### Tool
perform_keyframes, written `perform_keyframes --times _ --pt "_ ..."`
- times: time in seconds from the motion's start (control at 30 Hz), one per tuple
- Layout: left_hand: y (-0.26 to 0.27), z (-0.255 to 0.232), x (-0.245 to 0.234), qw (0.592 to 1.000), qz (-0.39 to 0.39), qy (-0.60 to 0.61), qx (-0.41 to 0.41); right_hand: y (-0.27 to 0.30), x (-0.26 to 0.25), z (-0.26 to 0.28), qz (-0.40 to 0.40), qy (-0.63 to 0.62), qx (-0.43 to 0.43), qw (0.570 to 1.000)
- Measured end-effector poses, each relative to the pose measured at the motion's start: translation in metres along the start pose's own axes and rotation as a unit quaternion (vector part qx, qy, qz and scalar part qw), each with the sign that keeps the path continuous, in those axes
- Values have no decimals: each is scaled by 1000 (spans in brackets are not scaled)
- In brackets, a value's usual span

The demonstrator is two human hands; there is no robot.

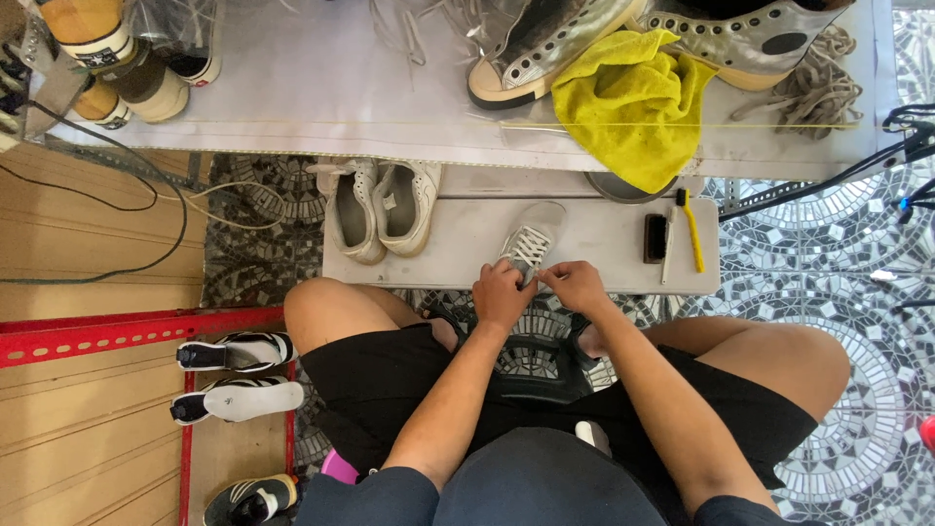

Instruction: The person laces a white sneaker by threading the laces through the eyelets and tying them. They then pick up the shoe to inspect the lacing and place it back on the table.

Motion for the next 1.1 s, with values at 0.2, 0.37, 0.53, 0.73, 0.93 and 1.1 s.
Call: perform_keyframes --times 0.2,0.37,0.53,0.73,0.93,1.1 --pt "-7 -13 -15 999 17 32 2 11 -33 -13 9 19 -28 999" --pt "-17 -3 -57 993 1 111 -27 69 -84 6 31 13 -17 999" --pt "-22 66 -18 980 143 109 -85 108 -136 17 25 22 -4 999" --pt "-30 67 -34 971 215 92 -48 115 -179 2 -2 -55 -30 998" --pt "-48 21 -136 950 234 185 -94 138 -215 20 -41 -204 -66 976" --pt "-65 -13 -241 966 226 100 -74 180 -245 34 -85 -182 -41 979"
Point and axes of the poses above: each hand's wrist, its own y-axis away from the middle knuckle, its own x-axis out of the palm, z = x × y, the point moved 1 cm from there along -y, towards the middle knuckle, and after that the axes turned 14 degrees about x, right-handed, at the moved point
